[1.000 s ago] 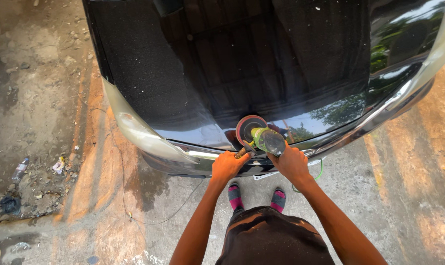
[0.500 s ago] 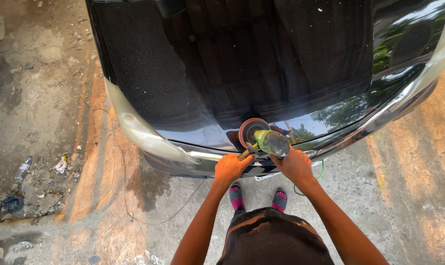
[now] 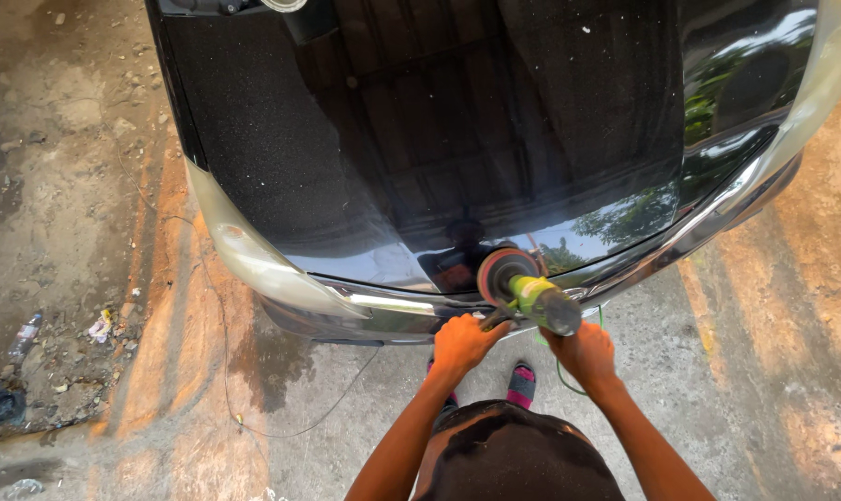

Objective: The person polishes the hood of a black car using a power buffer and then wipes the surface with a cloth.

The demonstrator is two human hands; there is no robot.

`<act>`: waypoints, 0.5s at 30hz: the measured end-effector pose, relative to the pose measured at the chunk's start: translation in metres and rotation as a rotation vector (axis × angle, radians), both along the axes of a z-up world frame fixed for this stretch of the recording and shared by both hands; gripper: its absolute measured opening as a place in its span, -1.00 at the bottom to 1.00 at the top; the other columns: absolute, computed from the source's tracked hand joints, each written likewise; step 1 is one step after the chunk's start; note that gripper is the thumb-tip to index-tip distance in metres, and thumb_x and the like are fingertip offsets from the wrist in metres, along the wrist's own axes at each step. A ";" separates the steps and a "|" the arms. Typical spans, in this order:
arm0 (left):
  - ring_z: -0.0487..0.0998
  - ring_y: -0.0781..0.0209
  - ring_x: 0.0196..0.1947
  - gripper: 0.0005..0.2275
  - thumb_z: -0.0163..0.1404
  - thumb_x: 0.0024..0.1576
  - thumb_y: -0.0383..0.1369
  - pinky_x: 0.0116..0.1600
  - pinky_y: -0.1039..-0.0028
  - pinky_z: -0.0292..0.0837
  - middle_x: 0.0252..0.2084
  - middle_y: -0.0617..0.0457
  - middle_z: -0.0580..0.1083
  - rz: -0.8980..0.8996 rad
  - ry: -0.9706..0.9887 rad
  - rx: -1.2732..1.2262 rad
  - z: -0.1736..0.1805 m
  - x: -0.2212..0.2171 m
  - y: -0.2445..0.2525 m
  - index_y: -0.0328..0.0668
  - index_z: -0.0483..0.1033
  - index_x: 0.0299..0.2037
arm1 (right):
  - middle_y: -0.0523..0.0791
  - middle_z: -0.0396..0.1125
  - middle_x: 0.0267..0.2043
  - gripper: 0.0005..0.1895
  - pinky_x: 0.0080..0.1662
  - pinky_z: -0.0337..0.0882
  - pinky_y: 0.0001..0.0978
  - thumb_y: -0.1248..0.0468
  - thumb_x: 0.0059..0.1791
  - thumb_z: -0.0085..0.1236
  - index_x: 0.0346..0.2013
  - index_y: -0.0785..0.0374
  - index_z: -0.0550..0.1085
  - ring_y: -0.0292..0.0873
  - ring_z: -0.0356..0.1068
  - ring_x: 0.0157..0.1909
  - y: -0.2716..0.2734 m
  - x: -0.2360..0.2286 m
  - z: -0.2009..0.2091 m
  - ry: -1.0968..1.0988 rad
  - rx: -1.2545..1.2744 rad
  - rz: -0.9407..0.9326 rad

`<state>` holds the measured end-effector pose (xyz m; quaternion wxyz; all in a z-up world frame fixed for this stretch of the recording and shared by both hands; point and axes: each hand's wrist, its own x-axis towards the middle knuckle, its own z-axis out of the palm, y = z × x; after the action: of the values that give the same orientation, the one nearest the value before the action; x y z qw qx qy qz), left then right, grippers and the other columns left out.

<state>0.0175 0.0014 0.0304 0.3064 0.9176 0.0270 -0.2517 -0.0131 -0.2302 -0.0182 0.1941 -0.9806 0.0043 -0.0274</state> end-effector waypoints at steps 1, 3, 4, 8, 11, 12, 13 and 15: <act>0.65 -0.19 -0.31 -0.33 0.00 -0.01 0.31 -0.18 0.09 0.54 -0.40 -0.21 0.59 -0.011 -0.015 0.007 0.000 0.003 -0.008 -0.30 0.66 -0.33 | 0.07 0.41 -0.58 -0.62 -0.47 0.40 0.05 -0.09 -0.02 0.22 -0.30 0.18 0.57 0.21 0.44 -0.54 -0.006 -0.003 -0.004 -0.051 0.044 -0.023; 0.67 -0.15 -0.33 -0.34 0.04 -0.01 0.29 -0.22 0.12 0.56 -0.40 -0.18 0.59 -0.036 -0.048 0.020 0.000 0.010 -0.020 -0.32 0.64 -0.29 | 0.07 0.39 -0.61 -0.63 -0.50 0.38 0.05 -0.06 0.00 0.19 -0.34 0.19 0.58 0.23 0.42 -0.56 -0.016 -0.008 -0.010 -0.159 0.130 -0.071; 0.67 -0.14 -0.33 -0.34 0.05 -0.01 0.29 -0.22 0.12 0.56 -0.40 -0.17 0.58 -0.057 -0.054 0.035 0.000 0.013 -0.025 -0.32 0.65 -0.29 | 0.07 0.38 -0.62 -0.62 -0.51 0.37 0.05 -0.06 -0.01 0.19 -0.32 0.21 0.58 0.22 0.41 -0.57 -0.019 -0.010 -0.014 -0.186 0.135 -0.080; 0.67 -0.12 -0.37 -0.34 0.02 -0.01 0.30 -0.24 0.12 0.55 -0.45 -0.14 0.58 -0.073 -0.024 0.024 -0.009 0.006 -0.015 -0.31 0.64 -0.35 | 0.06 0.39 -0.63 -0.58 -0.49 0.39 0.02 -0.11 -0.01 0.18 -0.33 0.22 0.56 0.17 0.44 -0.58 -0.012 -0.020 -0.032 -0.060 0.080 -0.107; 0.63 -0.21 -0.37 -0.35 0.01 0.02 0.29 -0.25 0.06 0.50 -0.44 -0.22 0.57 -0.042 -0.143 0.030 -0.021 -0.016 0.018 -0.31 0.64 -0.41 | 0.08 0.42 -0.61 -0.53 -0.45 0.43 0.06 -0.07 -0.08 0.23 -0.18 0.28 0.46 0.20 0.46 -0.53 0.015 -0.025 -0.044 0.015 0.087 -0.085; 0.60 -0.25 -0.36 -0.35 0.01 0.04 0.29 -0.25 0.03 0.48 -0.43 -0.26 0.56 -0.036 -0.216 0.042 -0.025 -0.024 0.032 -0.31 0.64 -0.42 | 0.09 0.42 -0.60 -0.46 -0.44 0.44 0.08 -0.04 -0.11 0.26 -0.09 0.32 0.42 0.23 0.47 -0.51 0.028 -0.024 -0.046 0.007 0.107 -0.074; 0.59 -0.26 -0.36 -0.36 0.00 0.05 0.28 -0.26 0.02 0.47 -0.44 -0.25 0.55 -0.007 -0.181 0.041 -0.029 -0.031 0.045 -0.30 0.63 -0.43 | 0.08 0.44 -0.56 -0.50 -0.41 0.45 0.09 0.00 -0.12 0.26 -0.09 0.28 0.38 0.23 0.48 -0.47 0.041 -0.023 -0.047 0.061 0.087 -0.043; 0.58 -0.28 -0.37 -0.39 -0.02 0.05 0.26 -0.28 0.01 0.44 -0.45 -0.25 0.54 0.062 -0.141 0.028 -0.034 -0.043 0.073 -0.25 0.63 -0.42 | 0.06 0.46 -0.50 -0.54 -0.33 0.47 0.09 0.09 -0.14 0.26 -0.08 0.20 0.32 0.22 0.51 -0.39 0.069 -0.021 -0.045 0.170 0.049 0.017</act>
<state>-0.0254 0.0742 -0.0036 0.3023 0.9360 0.0375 -0.1765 -0.0340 -0.1609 -0.0627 0.2171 -0.9743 0.0134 0.0579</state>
